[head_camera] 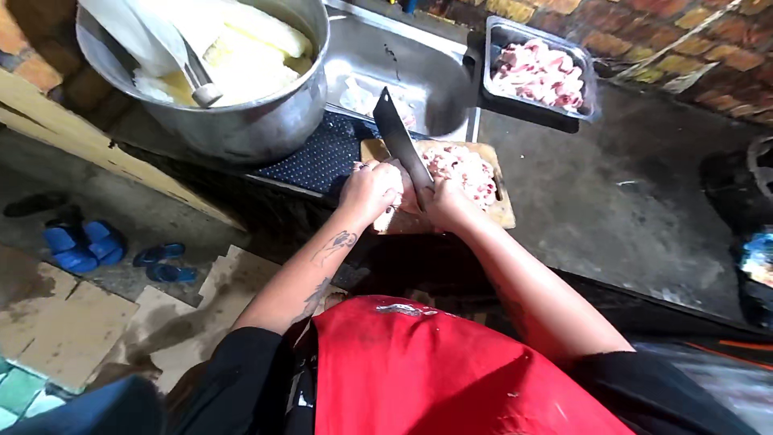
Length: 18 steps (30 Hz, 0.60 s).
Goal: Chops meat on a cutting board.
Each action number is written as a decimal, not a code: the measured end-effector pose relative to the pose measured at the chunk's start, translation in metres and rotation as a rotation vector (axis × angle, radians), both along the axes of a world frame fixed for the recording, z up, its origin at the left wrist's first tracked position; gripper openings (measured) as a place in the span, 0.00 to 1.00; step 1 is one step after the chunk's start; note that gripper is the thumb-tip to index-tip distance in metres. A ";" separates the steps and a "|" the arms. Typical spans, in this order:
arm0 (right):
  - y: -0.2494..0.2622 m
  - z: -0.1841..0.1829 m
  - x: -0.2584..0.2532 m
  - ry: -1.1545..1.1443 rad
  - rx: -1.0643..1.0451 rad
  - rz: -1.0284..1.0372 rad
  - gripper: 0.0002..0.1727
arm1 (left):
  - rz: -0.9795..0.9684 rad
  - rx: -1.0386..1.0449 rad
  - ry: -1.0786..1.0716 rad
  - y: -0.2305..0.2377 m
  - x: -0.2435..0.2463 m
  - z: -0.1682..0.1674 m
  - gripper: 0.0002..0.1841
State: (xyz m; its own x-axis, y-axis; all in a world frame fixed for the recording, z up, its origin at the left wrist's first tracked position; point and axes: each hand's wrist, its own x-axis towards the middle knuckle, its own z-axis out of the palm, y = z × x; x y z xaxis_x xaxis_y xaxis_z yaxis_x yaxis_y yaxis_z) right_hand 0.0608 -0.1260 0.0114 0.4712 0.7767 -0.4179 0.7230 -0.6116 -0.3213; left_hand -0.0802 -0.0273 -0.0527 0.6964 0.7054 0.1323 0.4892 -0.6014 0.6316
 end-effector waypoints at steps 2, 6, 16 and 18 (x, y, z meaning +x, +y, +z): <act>0.025 0.002 0.003 0.003 0.040 0.014 0.21 | -0.006 0.026 -0.009 0.001 0.002 0.000 0.20; 0.055 0.003 0.007 0.009 0.064 0.066 0.20 | 0.083 -0.004 0.044 -0.005 0.005 0.005 0.21; -0.055 -0.003 0.018 0.116 -0.047 -0.077 0.20 | 0.278 -0.318 0.188 0.006 0.011 0.019 0.41; -0.056 -0.003 0.024 0.120 -0.031 -0.071 0.21 | 0.248 -0.356 0.279 0.011 0.012 0.028 0.38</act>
